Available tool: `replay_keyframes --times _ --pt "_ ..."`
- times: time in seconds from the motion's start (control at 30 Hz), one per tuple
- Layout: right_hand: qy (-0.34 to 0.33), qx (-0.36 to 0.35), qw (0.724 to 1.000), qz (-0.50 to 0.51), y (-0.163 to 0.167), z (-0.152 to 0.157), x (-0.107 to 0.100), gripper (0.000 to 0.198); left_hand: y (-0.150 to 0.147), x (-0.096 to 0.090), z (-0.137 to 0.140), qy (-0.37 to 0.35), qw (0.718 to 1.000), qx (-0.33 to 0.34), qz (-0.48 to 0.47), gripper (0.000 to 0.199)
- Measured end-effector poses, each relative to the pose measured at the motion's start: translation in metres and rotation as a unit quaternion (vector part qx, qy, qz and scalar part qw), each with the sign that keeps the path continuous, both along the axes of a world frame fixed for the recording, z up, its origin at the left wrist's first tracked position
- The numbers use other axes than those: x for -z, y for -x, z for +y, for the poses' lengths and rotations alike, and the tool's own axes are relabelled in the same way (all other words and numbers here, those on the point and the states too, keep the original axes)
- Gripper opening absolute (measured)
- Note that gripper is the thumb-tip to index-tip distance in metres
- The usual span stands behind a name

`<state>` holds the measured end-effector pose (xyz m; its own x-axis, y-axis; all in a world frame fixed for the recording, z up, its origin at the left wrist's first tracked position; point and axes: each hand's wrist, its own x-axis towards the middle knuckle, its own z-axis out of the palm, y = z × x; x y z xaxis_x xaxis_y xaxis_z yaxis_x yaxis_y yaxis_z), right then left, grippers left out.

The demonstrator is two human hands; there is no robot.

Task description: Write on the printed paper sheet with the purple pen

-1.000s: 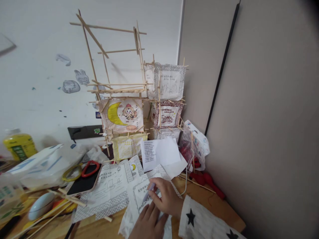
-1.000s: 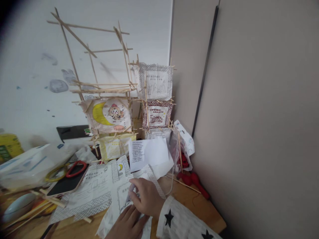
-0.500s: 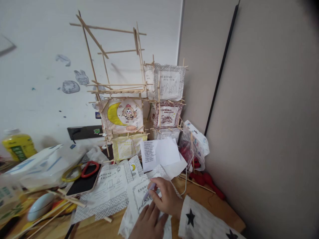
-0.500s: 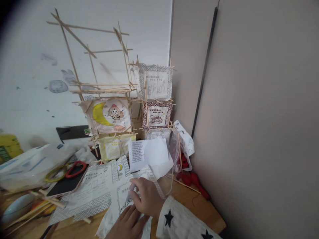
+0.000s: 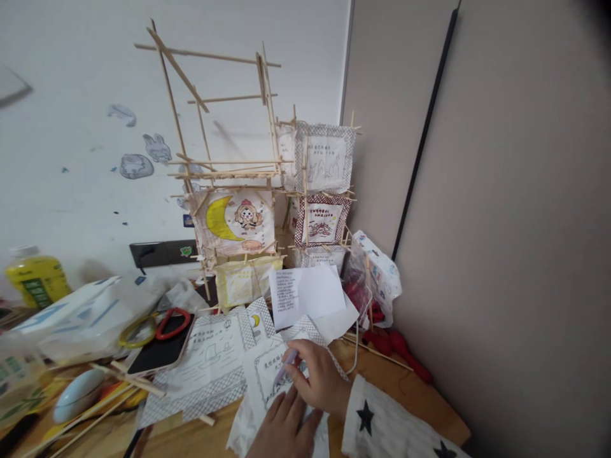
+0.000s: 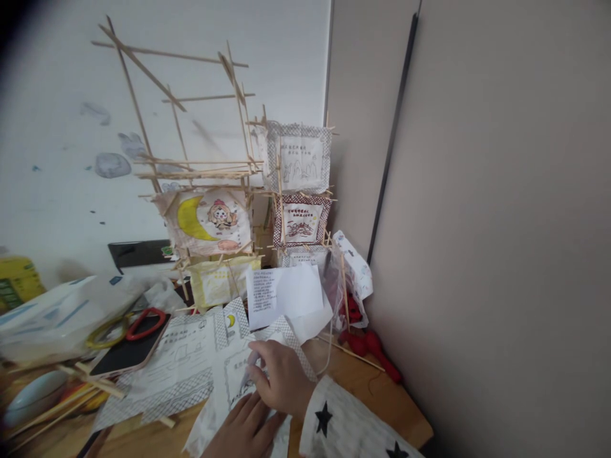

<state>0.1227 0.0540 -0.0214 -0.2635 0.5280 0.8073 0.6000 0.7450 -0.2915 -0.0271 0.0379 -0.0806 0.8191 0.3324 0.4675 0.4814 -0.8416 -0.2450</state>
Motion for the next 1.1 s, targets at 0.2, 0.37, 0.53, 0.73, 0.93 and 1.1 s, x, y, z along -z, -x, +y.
replay_keyframes --times 0.2,0.37,0.53,0.73,0.93,1.1 --pt "0.007 -0.002 1.000 0.013 -0.0002 -0.0013 0.0002 0.031 -0.0004 -0.0032 -0.0004 0.012 1.000 0.005 0.009 0.047" --pt "0.015 -0.002 1.000 0.020 0.0000 -0.0025 -0.0002 0.031 -0.0018 -0.0038 -0.0025 0.018 1.000 -0.009 0.019 0.050" --pt "0.018 -0.001 1.000 0.025 0.0000 -0.0036 0.0000 0.032 -0.0026 -0.0018 -0.0032 0.020 1.000 -0.017 0.014 0.051" --pt "0.013 -0.002 0.999 0.030 0.0000 -0.0038 0.0006 0.032 -0.0030 -0.0026 -0.0027 0.023 0.999 -0.015 0.018 0.050" --pt "0.013 0.005 0.999 0.031 -0.0002 -0.0039 0.0020 0.034 -0.0021 -0.0048 -0.0030 0.011 1.000 -0.014 0.020 0.047" --pt "0.013 0.005 0.999 0.032 -0.0002 -0.0031 0.0024 0.034 -0.0022 -0.0060 -0.0043 0.018 0.999 -0.014 0.039 0.053"
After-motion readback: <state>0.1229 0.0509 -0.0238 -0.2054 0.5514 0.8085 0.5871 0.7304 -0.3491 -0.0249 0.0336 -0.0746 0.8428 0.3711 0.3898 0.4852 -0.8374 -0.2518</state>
